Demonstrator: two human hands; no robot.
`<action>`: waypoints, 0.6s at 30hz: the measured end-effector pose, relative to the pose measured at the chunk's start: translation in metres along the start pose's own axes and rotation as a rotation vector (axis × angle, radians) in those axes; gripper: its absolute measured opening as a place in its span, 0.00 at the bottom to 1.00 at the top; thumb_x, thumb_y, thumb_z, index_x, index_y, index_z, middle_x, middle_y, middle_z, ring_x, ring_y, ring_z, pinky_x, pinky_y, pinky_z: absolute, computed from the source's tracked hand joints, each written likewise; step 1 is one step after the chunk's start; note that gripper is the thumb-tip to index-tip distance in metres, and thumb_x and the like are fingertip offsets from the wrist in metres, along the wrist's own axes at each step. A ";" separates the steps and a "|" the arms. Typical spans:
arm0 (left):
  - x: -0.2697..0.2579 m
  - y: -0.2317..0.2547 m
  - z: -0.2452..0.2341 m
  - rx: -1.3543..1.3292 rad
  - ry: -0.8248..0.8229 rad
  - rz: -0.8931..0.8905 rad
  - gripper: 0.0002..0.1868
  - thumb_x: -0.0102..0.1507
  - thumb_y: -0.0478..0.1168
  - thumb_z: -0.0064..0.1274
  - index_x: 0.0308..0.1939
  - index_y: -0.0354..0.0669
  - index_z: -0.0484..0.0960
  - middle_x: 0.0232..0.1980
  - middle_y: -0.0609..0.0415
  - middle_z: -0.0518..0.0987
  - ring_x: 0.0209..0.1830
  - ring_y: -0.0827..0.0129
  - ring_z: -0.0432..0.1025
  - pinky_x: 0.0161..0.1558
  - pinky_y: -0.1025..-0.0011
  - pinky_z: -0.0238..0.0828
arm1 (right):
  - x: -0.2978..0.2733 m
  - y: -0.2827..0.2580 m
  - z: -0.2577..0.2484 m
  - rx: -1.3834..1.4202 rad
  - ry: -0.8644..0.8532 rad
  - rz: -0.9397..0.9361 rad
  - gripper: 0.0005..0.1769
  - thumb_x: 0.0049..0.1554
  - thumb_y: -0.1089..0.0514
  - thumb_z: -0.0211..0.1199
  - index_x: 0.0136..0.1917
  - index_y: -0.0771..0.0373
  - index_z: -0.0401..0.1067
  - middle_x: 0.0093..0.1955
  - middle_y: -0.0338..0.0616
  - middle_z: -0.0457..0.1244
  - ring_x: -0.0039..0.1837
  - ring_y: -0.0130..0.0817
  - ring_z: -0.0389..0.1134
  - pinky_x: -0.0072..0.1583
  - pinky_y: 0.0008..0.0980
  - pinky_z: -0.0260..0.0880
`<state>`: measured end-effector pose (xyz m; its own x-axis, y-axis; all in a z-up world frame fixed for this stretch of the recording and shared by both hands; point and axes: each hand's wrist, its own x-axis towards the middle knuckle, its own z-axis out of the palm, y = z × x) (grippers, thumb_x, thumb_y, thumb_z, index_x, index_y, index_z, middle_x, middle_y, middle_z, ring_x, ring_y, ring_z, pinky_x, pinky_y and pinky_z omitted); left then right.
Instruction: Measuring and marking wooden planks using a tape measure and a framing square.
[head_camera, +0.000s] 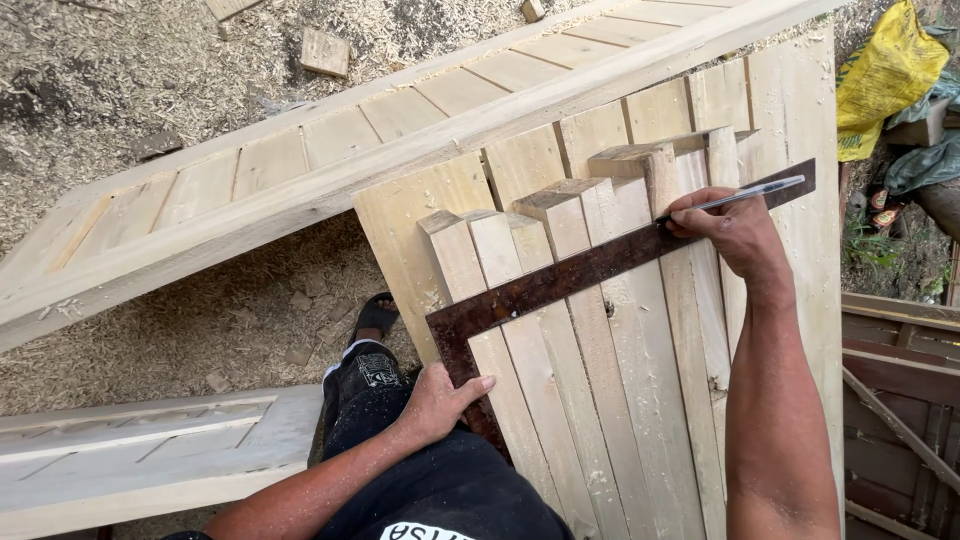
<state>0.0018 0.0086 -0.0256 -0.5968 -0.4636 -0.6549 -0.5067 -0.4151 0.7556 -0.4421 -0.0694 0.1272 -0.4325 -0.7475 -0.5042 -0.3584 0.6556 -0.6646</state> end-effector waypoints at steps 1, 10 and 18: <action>-0.001 0.001 0.000 -0.001 -0.005 0.002 0.40 0.60 0.61 0.63 0.06 0.45 0.59 0.08 0.61 0.59 0.08 0.75 0.55 0.12 0.66 0.53 | 0.000 0.003 -0.001 -0.002 0.004 0.003 0.09 0.56 0.65 0.67 0.50 0.69 0.79 0.43 0.47 0.72 0.46 0.31 0.74 0.53 0.28 0.76; -0.002 0.004 -0.001 -0.037 -0.001 -0.004 0.38 0.59 0.60 0.63 0.06 0.46 0.62 0.08 0.62 0.62 0.07 0.77 0.58 0.12 0.66 0.57 | 0.014 0.027 -0.025 0.142 -0.001 -0.051 0.07 0.58 0.66 0.66 0.50 0.73 0.77 0.46 0.49 0.71 0.47 0.33 0.74 0.52 0.29 0.77; -0.001 0.001 0.001 -0.015 0.015 -0.025 0.40 0.59 0.62 0.64 0.07 0.46 0.57 0.09 0.63 0.57 0.09 0.78 0.53 0.12 0.66 0.52 | 0.021 0.037 -0.044 0.193 0.047 -0.019 0.07 0.60 0.67 0.64 0.51 0.71 0.76 0.48 0.49 0.71 0.48 0.33 0.74 0.52 0.30 0.78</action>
<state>0.0016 0.0093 -0.0244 -0.5748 -0.4643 -0.6738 -0.5121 -0.4382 0.7387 -0.5010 -0.0562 0.1160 -0.4669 -0.7507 -0.4674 -0.2032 0.6055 -0.7695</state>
